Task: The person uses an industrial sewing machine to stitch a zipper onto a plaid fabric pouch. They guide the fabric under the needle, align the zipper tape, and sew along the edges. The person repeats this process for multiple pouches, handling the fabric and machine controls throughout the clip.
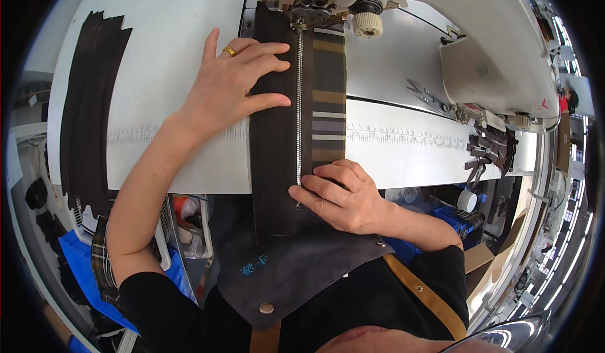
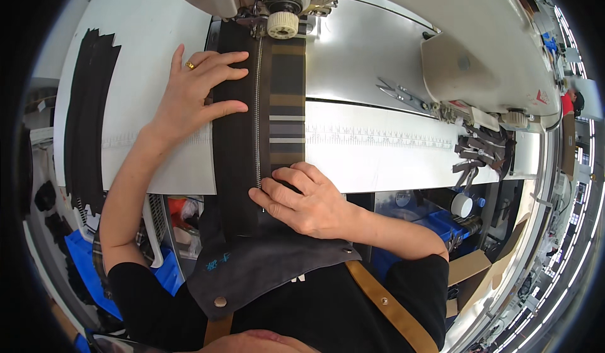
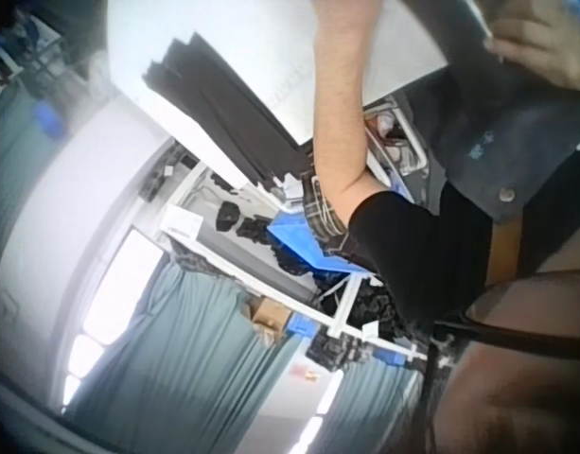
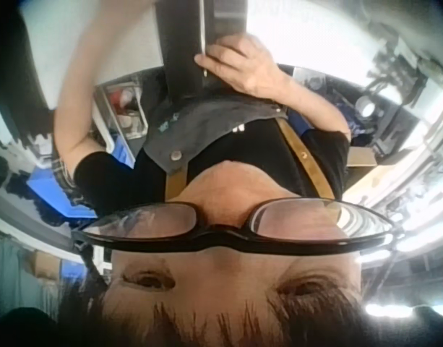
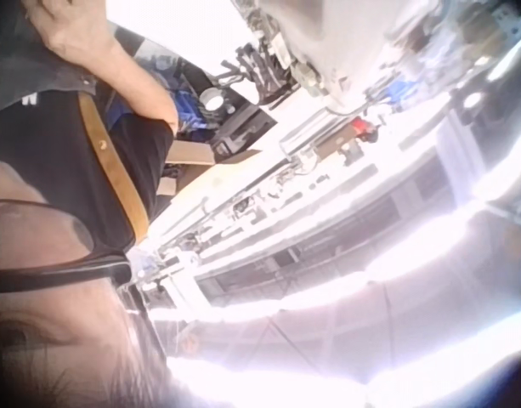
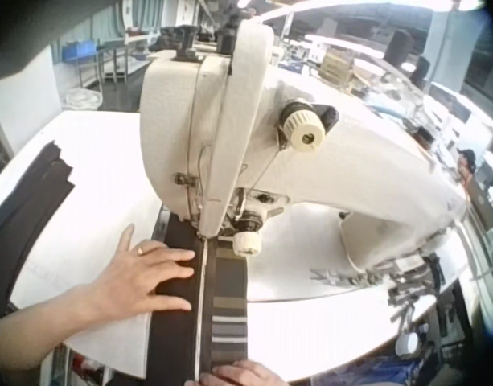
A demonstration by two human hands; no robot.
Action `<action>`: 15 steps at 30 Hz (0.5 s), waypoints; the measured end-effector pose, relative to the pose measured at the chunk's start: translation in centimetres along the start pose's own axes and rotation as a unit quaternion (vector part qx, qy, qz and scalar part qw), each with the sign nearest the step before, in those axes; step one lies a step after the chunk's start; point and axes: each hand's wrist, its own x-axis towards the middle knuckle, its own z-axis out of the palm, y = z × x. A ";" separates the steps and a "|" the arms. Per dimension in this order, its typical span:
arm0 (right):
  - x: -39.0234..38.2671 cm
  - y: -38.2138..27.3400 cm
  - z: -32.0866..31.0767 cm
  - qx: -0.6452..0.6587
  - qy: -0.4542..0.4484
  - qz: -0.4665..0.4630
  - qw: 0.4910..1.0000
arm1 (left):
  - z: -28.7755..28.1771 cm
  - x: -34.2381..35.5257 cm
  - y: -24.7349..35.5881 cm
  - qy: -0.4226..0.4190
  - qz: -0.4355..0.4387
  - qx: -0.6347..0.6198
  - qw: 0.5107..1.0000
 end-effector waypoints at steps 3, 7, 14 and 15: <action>0.2 0.2 0.1 0.002 0.003 0.005 1.000 | -0.1 0.3 -0.3 -0.002 0.005 0.002 1.000; 0.8 0.5 0.0 0.013 -0.003 0.020 1.000 | -0.6 1.0 -0.7 -0.024 -0.002 -0.004 1.000; 2.0 1.8 -0.5 0.027 -0.017 0.031 0.999 | 0.2 1.4 -1.6 0.019 0.042 0.071 0.996; 2.2 2.0 -0.7 0.030 -0.021 0.033 0.999 | 0.5 1.1 -1.3 0.019 0.041 0.084 0.995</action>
